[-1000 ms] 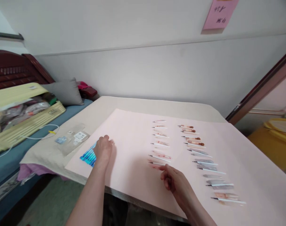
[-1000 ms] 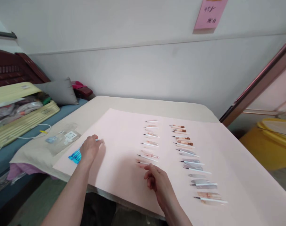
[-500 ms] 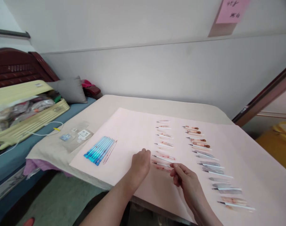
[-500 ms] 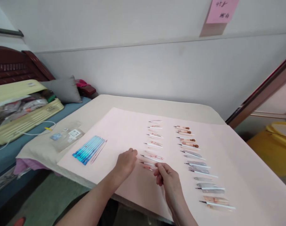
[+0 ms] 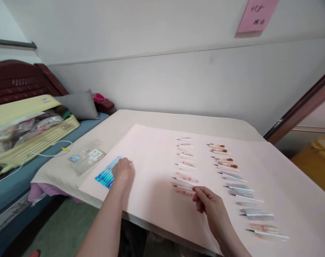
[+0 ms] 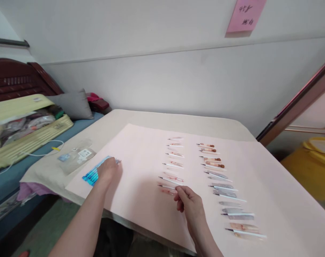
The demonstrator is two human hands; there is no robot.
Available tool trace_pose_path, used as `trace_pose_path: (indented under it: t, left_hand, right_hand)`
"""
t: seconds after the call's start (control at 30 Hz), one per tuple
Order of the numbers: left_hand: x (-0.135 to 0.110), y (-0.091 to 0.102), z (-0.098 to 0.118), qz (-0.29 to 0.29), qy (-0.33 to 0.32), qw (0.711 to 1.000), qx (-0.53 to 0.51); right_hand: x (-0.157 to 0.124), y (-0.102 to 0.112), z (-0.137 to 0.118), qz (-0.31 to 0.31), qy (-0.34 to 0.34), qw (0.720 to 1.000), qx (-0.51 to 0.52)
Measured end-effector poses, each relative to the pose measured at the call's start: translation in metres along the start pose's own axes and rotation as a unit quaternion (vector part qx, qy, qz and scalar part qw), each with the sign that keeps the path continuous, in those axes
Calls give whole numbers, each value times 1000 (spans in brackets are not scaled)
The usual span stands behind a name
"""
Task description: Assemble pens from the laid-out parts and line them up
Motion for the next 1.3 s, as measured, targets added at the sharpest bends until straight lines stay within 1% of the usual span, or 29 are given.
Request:
trace_pose_path:
  t: [0.1, 0.23, 0.5, 0.67, 0.77, 0.87, 0.93, 1.0, 1.03, 1.07, 1.1, 1.13, 1.17, 1.2, 1.23, 1.3]
  left_hand:
    - [1, -6, -4, -1, 13, 1000, 4]
    - [2, -10, -3, -1, 19, 1000, 7]
    - [0, -8, -5, -17, 16, 1000, 10]
    - [1, -7, -5, -24, 17, 1000, 9]
    - [4, -8, -9, -29, 29, 999, 7]
    - [10, -6, -13, -18, 39, 999, 0]
    - [11, -3, -8, -9, 27, 1000, -8]
    - [4, -4, 11, -12, -3, 999, -47]
    - [-4, -7, 26, -21, -27, 995, -90]
    - [-16, -8, 44, -23, -60, 986, -152]
    - [-30, -11, 62, -29, -92, 966, -240]
    - [-47, -19, 81, -66, -111, 931, -342]
    - [-65, -28, 97, -115, -112, 880, -446]
    - [-82, -39, 111, -161, -96, 823, -536]
    - [-97, -48, 120, -193, -72, 775, -597]
    - [-116, -66, 125, -228, 4, 703, -674]
  right_hand:
    - [1, 2, 0, 0, 0, 1000, 5]
    - [1, 4, -2, 4, 5, 1000, 7]
    - [4, 8, -4, 8, 12, 1000, 17]
    - [5, 11, -6, 26, 5, 999, 31]
    - [6, 17, -9, 38, 14, 999, 15]
    - [9, 25, -14, 52, 47, 996, -55]
    - [10, 29, -18, 64, 85, 984, -141]
    - [8, 27, -24, 75, 135, 956, -250]
    - [6, 23, -26, 75, 159, 935, -308]
    - [4, 17, -27, 70, 180, 911, -364]
    - [1, 11, -28, 64, 196, 887, -414]
    - [-2, 4, -27, 54, 207, 862, -459]
    - [-4, -3, -26, 43, 213, 839, -498]
    - [-6, -8, -24, 35, 215, 818, -532]
    - [-8, -12, -22, 29, 214, 800, -560]
    - [-9, -17, -20, 24, 210, 772, -600]
Point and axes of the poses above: each hand's wrist, its own x-axis towards the middle knuckle, its own y-axis out of the back of the hand, z = x × y, the point moved 8 cm from there along x, towards the middle knuckle, and after that the axes turned 5 degrees about -x, right-handed, at the moved point
